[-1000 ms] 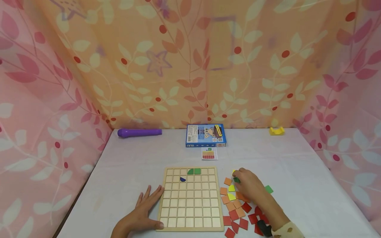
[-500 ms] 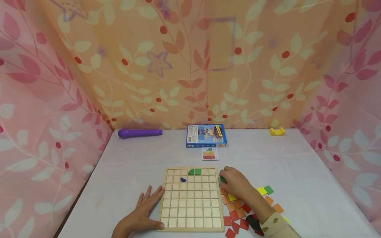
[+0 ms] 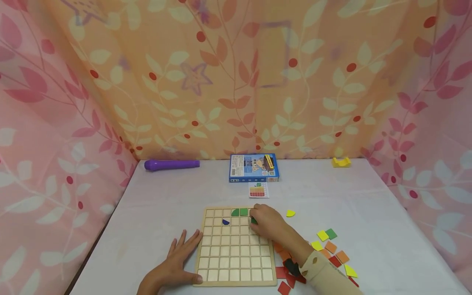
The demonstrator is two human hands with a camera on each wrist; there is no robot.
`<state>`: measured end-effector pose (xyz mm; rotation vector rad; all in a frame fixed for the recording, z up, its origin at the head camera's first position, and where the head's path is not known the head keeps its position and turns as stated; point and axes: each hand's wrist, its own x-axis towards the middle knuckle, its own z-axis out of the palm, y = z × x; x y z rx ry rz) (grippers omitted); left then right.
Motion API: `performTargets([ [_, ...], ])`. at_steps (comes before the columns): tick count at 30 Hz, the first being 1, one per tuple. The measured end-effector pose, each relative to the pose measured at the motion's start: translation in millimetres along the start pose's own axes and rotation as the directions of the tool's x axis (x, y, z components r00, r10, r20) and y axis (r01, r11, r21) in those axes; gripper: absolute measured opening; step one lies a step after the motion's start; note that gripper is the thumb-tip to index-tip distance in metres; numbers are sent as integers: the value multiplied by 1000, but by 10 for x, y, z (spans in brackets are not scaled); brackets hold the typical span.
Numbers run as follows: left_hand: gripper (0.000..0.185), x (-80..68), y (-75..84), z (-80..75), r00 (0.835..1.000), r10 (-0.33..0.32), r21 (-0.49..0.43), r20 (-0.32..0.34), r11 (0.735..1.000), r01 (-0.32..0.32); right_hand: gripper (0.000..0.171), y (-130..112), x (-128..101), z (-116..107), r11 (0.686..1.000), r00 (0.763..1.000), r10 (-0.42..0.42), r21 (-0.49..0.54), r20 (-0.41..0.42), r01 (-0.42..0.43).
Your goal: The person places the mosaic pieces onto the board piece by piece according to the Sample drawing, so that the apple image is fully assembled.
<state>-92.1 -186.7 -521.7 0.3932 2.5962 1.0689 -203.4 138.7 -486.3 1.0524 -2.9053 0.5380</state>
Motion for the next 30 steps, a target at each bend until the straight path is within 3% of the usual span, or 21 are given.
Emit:
performTargets([
  [8, 123, 0, 8, -10, 1000, 5, 11, -2, 1000, -5, 15, -79, 171, 108, 999, 999, -45, -31, 6, 45],
  [14, 123, -4, -4, 7, 1000, 7, 12, 0, 1000, -7, 14, -120, 232, 149, 999, 1000, -20, -28, 22, 21],
  [30, 123, 0, -22, 5, 1000, 21, 5, -5, 1000, -21, 16, -154, 243, 181, 997, 997, -75, 36, -15, 75],
])
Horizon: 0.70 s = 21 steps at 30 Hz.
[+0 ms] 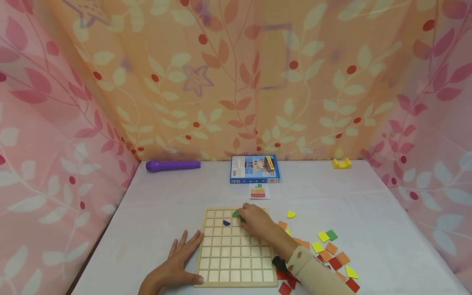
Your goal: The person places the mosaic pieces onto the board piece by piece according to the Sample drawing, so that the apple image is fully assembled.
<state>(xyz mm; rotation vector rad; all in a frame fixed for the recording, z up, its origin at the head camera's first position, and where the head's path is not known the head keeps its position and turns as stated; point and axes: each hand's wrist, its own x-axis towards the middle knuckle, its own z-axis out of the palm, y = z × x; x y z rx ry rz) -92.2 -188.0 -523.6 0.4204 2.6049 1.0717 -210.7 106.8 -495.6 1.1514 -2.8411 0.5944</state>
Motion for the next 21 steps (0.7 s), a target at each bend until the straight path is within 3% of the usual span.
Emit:
performTargets([
  [6, 123, -2, 5, 2, 1000, 3, -6, -4, 1000, -3, 15, -52, -96, -62, 999, 998, -37, 13, 44, 37],
  [10, 123, -11, 19, 10, 1000, -4, -6, 4, 1000, 5, 18, -49, -298, -135, 994, 991, -97, 55, 88, 92],
  [13, 123, -14, 26, 10, 1000, -13, -1, 10, 1000, 13, 18, 11, -487, -231, 991, 991, -80, 118, 108, 67],
  [15, 123, -10, 30, 7, 1000, -19, 2, 11, 1000, 19, 18, 115, -629, -321, 989, 996, -26, 146, 88, 13],
  [18, 123, 3, 34, 4, 1000, -23, 6, 10, 1000, 23, 17, 334, -865, -484, 982, 990, 142, 121, 25, -144],
  [21, 123, 4, 37, 5, 999, -33, 9, 7, 999, 32, 19, 564, -1143, -647, 937, 939, 344, 70, -13, -343],
])
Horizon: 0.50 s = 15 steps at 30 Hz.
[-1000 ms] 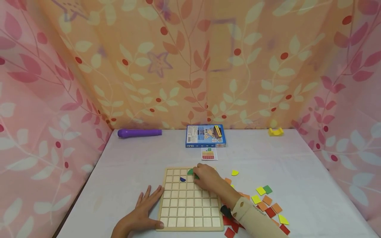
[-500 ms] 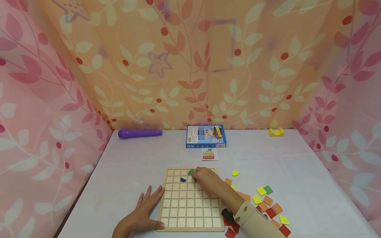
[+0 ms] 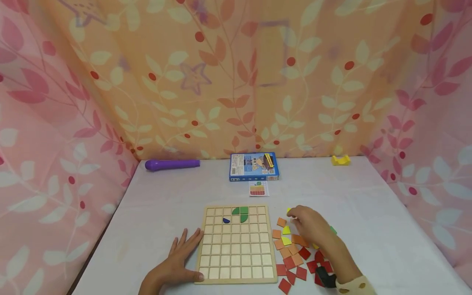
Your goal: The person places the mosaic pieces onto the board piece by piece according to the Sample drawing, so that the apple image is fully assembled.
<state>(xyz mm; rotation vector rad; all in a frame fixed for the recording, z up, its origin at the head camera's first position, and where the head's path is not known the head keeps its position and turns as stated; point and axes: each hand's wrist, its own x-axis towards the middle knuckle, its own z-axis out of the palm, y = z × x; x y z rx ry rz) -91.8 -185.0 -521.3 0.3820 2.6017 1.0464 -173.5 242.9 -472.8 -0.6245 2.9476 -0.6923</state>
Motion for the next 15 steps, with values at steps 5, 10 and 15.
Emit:
performTargets([
  [5, 123, -7, -5, -2, 1000, -7, 8, -8, 1000, 7, 23, 425, -290, -230, 966, 966, 255, -60, 53, -252],
  [10, 124, -9, -13, 3, 1000, -10, 1, -8, 1000, 10, 27, 661, -418, -275, 940, 931, 338, -97, 137, -327],
  [15, 124, 6, -4, 16, 1000, -11, 1, -4, 1000, 11, 28, 712, -415, -273, 935, 928, 352, -89, 125, -342],
])
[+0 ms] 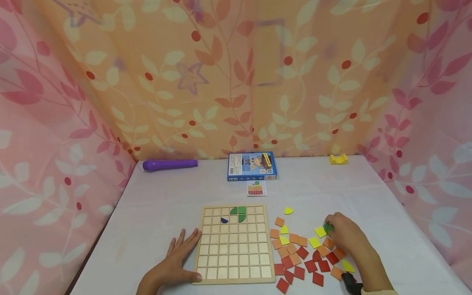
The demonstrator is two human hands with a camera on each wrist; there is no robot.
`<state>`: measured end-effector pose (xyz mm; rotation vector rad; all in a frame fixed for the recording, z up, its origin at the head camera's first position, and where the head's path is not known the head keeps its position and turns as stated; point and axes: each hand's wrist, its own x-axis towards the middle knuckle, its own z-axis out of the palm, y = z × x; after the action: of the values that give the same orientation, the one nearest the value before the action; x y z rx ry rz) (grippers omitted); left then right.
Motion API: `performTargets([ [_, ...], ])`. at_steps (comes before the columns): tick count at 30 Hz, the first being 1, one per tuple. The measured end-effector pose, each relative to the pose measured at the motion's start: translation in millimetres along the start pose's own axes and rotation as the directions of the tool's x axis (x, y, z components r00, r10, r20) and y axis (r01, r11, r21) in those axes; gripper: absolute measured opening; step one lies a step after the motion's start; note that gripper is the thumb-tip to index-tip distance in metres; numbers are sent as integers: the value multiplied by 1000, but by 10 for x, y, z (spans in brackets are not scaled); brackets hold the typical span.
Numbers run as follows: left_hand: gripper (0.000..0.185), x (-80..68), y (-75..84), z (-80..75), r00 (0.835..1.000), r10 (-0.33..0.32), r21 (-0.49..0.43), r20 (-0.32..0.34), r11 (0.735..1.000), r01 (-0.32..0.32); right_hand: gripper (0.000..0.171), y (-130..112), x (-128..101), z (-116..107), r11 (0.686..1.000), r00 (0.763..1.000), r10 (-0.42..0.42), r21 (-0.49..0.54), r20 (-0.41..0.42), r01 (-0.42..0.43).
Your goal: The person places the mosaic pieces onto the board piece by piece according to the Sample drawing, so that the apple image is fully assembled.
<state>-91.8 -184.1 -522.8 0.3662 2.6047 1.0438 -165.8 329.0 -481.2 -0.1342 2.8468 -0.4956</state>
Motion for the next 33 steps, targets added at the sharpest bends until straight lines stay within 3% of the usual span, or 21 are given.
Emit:
performTargets([
  [8, 124, -6, -17, 9, 1000, 7, -8, 4, 1000, -7, 20, -11, 41, 34, 998, 999, -42, -58, -35, 40],
  [16, 124, 2, -17, 8, 1000, -1, 5, 4, 1000, 1, 24, -62, 98, 47, 996, 997, -69, -64, -43, 67],
  [25, 124, 9, -32, -6, 1000, 20, 18, -5, 1000, -20, 28, -309, 174, 37, 996, 994, -88, -24, -60, 86],
  [33, 123, 7, -41, 4, 1000, 28, 10, -4, 1000, -28, 27, -567, 266, 141, 987, 983, -161, -41, -86, 158],
])
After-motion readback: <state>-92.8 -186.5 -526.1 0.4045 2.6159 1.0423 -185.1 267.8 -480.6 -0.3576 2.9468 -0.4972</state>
